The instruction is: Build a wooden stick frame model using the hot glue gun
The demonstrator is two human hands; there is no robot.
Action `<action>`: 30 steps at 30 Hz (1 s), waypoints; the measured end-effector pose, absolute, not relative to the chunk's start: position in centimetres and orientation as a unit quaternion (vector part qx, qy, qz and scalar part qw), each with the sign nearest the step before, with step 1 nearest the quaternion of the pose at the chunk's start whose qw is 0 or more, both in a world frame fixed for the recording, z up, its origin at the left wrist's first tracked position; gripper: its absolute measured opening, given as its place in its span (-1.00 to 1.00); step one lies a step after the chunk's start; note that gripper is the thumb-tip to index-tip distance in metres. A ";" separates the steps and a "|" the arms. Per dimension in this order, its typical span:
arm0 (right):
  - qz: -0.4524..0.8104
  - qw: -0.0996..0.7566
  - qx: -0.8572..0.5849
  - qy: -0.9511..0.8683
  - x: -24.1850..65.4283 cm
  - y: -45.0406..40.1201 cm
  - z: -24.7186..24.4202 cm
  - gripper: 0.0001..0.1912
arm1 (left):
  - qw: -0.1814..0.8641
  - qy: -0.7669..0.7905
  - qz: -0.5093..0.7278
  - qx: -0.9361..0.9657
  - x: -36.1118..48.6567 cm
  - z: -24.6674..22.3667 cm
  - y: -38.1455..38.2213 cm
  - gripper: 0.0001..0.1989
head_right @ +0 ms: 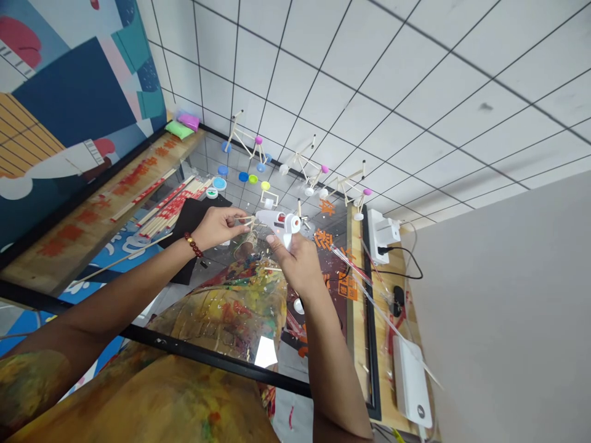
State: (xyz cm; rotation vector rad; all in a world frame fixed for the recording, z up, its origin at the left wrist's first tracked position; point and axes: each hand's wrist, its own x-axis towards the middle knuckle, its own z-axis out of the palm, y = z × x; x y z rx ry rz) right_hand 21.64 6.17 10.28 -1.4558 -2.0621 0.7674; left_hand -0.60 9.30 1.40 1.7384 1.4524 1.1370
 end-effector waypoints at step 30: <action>0.264 0.232 -0.542 -0.763 22.1 5.1 10.4 -0.52 | 0.297 0.538 0.441 0.654 -0.6 1.2 9.3 -0.78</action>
